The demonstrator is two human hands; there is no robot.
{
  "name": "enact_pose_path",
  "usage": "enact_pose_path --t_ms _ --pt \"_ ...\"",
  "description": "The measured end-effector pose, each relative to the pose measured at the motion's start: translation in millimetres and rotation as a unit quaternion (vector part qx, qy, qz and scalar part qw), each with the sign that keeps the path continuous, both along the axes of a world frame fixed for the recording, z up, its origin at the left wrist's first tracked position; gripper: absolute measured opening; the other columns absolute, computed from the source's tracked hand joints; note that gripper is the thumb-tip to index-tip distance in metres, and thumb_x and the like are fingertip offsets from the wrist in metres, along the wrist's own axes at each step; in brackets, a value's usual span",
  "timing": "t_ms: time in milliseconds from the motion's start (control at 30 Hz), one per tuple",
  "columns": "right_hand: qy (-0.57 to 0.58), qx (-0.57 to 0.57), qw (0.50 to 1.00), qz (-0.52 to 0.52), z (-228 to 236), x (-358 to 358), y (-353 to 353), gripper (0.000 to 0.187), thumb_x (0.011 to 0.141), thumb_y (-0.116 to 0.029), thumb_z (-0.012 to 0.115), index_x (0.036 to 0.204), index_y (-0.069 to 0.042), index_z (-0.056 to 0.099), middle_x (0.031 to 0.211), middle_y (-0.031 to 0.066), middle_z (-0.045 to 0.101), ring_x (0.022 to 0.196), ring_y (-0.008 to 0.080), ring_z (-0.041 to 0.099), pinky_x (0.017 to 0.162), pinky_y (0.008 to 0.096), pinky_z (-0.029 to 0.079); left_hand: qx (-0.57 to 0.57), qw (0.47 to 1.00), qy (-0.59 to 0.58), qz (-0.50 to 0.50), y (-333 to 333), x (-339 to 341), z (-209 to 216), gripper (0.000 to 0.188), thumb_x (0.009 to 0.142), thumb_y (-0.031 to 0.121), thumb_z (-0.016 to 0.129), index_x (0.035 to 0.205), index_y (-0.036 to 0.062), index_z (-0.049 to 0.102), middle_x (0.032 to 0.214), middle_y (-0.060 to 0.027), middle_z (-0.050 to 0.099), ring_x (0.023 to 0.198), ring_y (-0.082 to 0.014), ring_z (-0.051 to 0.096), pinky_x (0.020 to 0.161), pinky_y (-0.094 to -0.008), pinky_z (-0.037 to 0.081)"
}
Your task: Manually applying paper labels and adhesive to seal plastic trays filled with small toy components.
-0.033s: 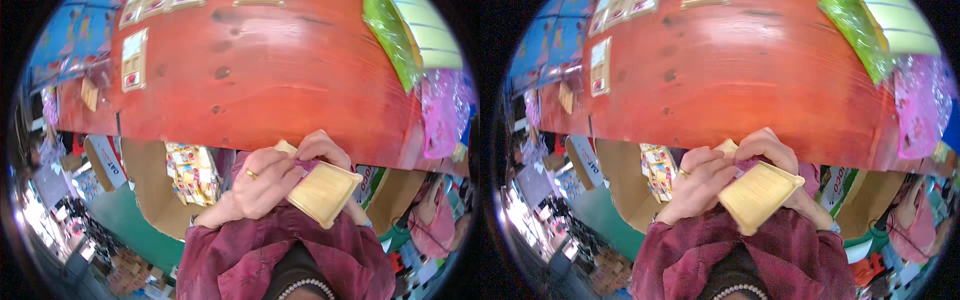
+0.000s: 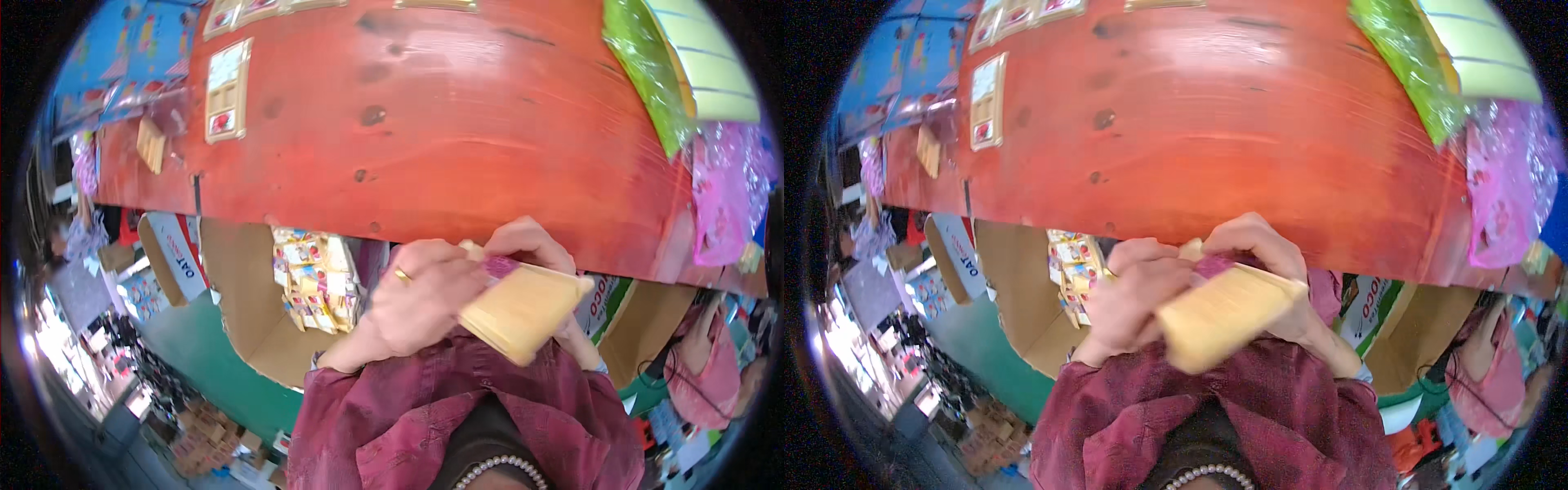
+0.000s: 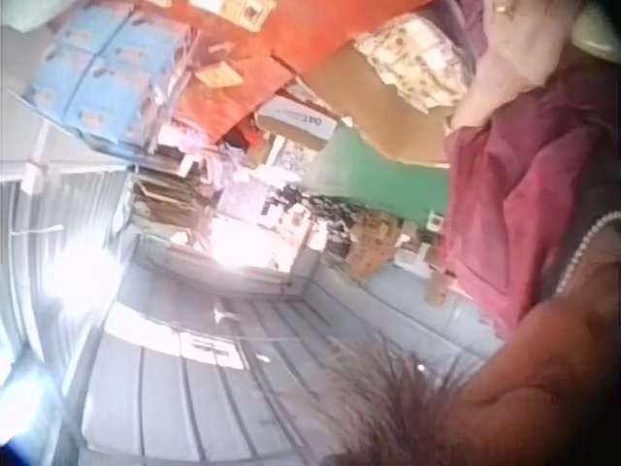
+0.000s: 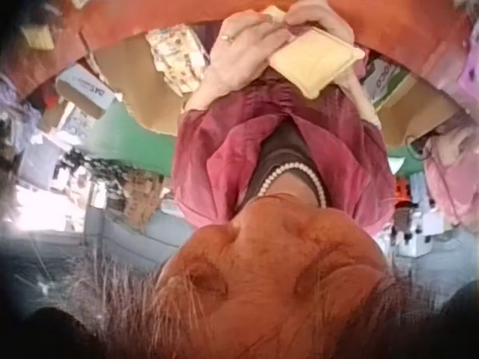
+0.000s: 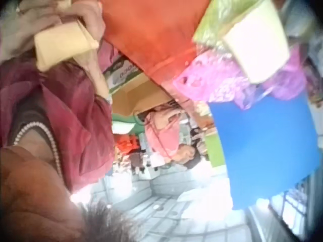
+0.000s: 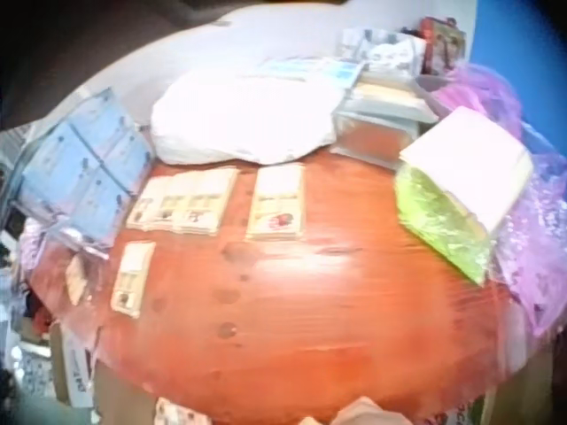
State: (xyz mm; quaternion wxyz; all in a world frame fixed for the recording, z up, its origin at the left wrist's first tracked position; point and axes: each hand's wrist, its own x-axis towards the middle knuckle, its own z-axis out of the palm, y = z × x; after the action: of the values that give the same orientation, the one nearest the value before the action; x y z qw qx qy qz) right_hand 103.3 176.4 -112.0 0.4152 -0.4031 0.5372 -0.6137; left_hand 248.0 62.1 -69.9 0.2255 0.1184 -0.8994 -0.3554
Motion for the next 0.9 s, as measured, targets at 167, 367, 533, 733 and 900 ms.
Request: enact_pose_path --t_ms 167,367,533,733,900 --pt "-0.049 0.122 0.991 0.0 6.0 2.1 -12.3 0.037 0.071 0.015 0.06 0.105 0.004 0.054 0.104 0.0095 0.051 0.087 0.0131 0.054 0.076 0.0226 0.046 0.344 0.856 0.115 0.369 -8.1 93.4 -9.8 0.024 0.077 0.004 0.062 0.1 -0.0005 0.059 0.092 -0.009 0.064 0.079 -0.0199 0.062 0.072 -0.0364 0.052" --pt "-0.008 0.14 0.99 -0.001 11.8 0.6 -16.7 0.024 0.075 0.014 0.057 0.097 0.005 0.058 0.096 0.0089 0.054 0.081 0.0112 0.055 0.07 0.0197 0.047 0.58 0.432 0.393 0.568 -13.7 214.4 -78.5 0.036 0.093 0.022 0.045 0.122 -0.0003 0.046 0.12 -0.0132 0.054 0.106 -0.0257 0.054 0.092 -0.0444 0.044" --pt "0.07 0.119 0.99 -0.007 5.2 4.5 -20.1 0.022 0.075 0.009 0.061 0.096 0.003 0.06 0.089 0.0094 0.057 0.075 0.0127 0.059 0.065 0.0219 0.05 0.55 0.409 0.378 0.622 4.2 318.8 -198.8 0.036 0.093 0.022 0.043 0.122 0.0012 0.047 0.122 -0.0118 0.054 0.111 -0.0284 0.051 0.096 -0.0475 0.039" --pt "0.072 0.136 0.988 -0.02 6.4 4.4 -19.7 0.018 0.076 0.009 0.061 0.093 0.004 0.06 0.088 0.0105 0.057 0.073 0.0133 0.059 0.061 0.0212 0.051 0.525 0.447 0.111 0.715 11.2 285.8 -233.5 0.019 0.084 0.014 0.056 0.098 0.0016 0.057 0.094 -0.0105 0.059 0.08 -0.0202 0.056 0.066 -0.0325 0.048" --pt "0.09 0.113 0.989 -0.034 5.6 2.6 -21.4 0.015 0.076 0.007 0.06 0.091 0.004 0.06 0.083 0.0102 0.057 0.068 0.0128 0.058 0.055 0.0215 0.049 0.115 0.675 0.114 0.72 -53.2 184.7 -123.7 0.031 0.085 0.012 0.056 0.111 -0.0033 0.054 0.105 -0.0127 0.057 0.093 -0.0197 0.055 0.082 -0.0314 0.044"
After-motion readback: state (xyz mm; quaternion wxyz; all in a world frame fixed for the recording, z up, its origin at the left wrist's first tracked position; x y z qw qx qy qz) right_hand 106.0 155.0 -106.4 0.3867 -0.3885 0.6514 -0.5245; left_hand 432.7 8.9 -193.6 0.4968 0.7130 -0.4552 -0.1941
